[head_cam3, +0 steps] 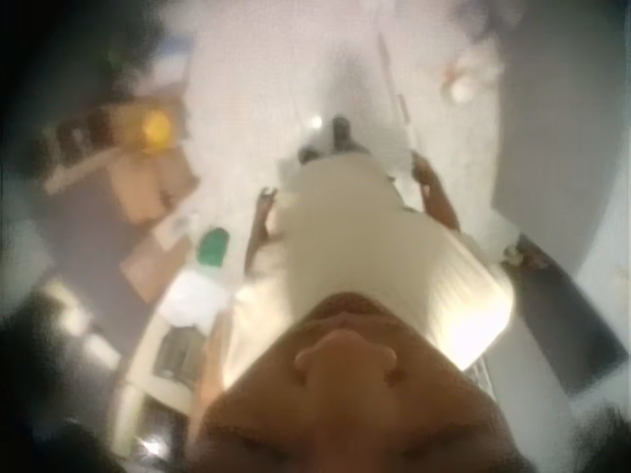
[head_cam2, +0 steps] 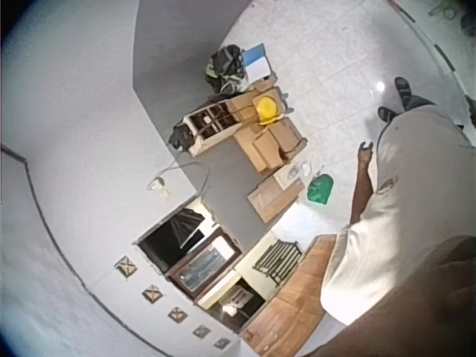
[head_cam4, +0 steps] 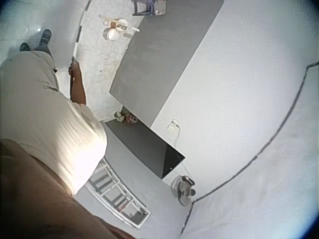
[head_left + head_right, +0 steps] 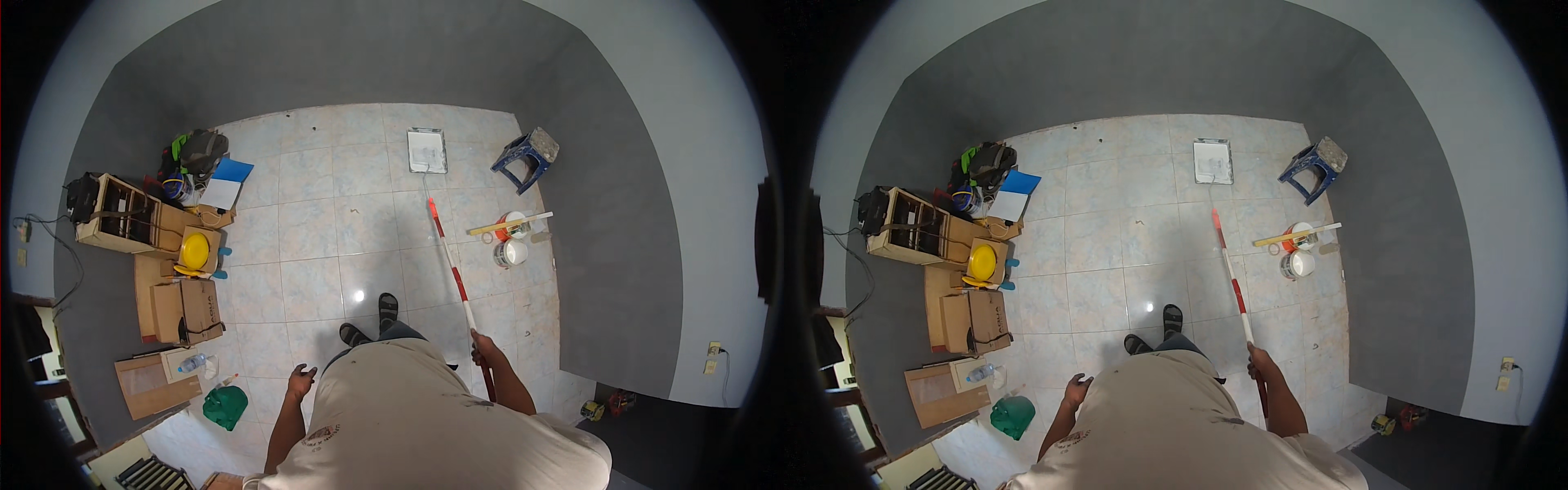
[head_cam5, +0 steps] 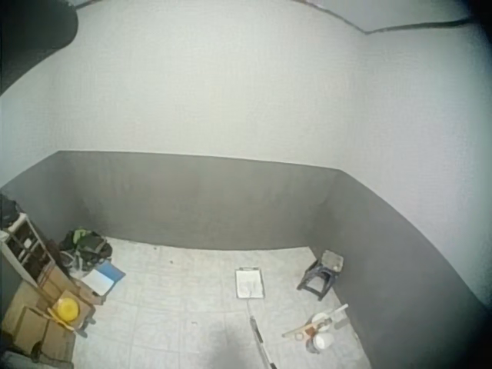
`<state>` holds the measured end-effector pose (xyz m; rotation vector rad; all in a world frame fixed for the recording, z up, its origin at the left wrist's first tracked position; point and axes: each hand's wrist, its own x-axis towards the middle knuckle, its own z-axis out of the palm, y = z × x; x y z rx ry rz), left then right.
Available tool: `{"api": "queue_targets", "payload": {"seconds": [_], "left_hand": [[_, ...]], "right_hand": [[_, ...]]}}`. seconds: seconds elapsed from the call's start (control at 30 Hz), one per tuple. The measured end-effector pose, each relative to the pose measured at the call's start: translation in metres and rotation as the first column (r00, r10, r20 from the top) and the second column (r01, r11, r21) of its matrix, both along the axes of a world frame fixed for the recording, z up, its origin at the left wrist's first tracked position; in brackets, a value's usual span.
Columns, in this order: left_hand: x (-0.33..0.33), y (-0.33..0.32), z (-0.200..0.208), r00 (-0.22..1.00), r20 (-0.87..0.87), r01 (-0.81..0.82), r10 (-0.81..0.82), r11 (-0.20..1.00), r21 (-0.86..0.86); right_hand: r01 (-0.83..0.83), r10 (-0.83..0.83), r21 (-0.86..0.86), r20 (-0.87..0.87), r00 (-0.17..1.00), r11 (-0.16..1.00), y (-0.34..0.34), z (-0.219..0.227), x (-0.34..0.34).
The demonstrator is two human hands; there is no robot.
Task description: The person paints the ceiling using a paint roller on an extension pole.
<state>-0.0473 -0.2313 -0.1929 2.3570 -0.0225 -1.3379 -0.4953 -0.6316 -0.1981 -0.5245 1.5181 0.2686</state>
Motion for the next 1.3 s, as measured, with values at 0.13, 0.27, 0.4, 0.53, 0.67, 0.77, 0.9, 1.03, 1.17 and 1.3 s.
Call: {"api": "queue_targets", "payload": {"seconds": [0.13, 0.27, 0.4, 0.53, 0.67, 0.77, 0.9, 1.03, 1.17, 1.3], "left_hand": [[-0.008, 0.008, -0.014, 0.999, -0.040, -0.029, 0.028, 0.999, -0.026], [-0.018, 0.008, -0.010, 1.000, -0.013, 0.005, -0.005, 0.999, -0.043], [-0.029, -0.001, -0.004, 0.992, -0.030, 0.123, -0.122, 0.992, 0.031], [-0.020, 0.013, -0.031, 0.997, -0.025, 0.069, -0.069, 0.998, 0.012], [-0.017, 0.017, -0.035, 0.999, -0.023, -0.026, 0.025, 0.998, -0.049], [-0.021, -0.007, -0.021, 0.999, -0.018, -0.044, 0.043, 0.997, -0.056], [-0.017, 0.033, -0.045, 1.000, -0.026, -0.018, 0.015, 0.992, -0.125], [-0.040, 0.007, 0.010, 0.972, 0.015, 0.233, -0.234, 0.970, 0.062], [-0.049, 0.007, 0.029, 0.925, -0.033, 0.379, -0.378, 0.919, 0.109], [-0.039, -0.007, 0.027, 0.981, -0.026, 0.195, -0.193, 0.975, 0.106]], "right_hand": [[-0.011, 0.012, 0.043, -0.019, 1.000, 0.999, 0.012, 0.016, -0.010], [-0.013, 0.013, 0.020, -0.018, 1.000, 1.000, -0.008, 0.008, 0.005], [-0.008, 0.008, -0.003, 0.041, 0.999, 1.000, -0.056, -0.021, 0.029], [0.040, -0.041, 0.093, 0.015, 0.999, 0.995, -0.101, -0.028, 0.062], [0.017, -0.016, 0.050, -0.024, 1.000, 0.999, -0.107, -0.027, 0.065], [0.015, -0.016, 0.009, 0.040, 0.999, 1.000, -0.080, -0.050, 0.012], [-0.036, 0.041, -0.137, 0.033, 0.999, 0.990, -0.007, -0.041, -0.028], [-0.040, 0.037, -0.048, -0.063, 0.997, 0.998, -0.004, -0.033, -0.024], [-0.038, 0.037, -0.049, -0.027, 0.999, 0.998, -0.040, -0.048, -0.004], [0.070, -0.071, 0.046, 0.024, 0.997, 0.996, -0.091, -0.069, 0.009]]}}
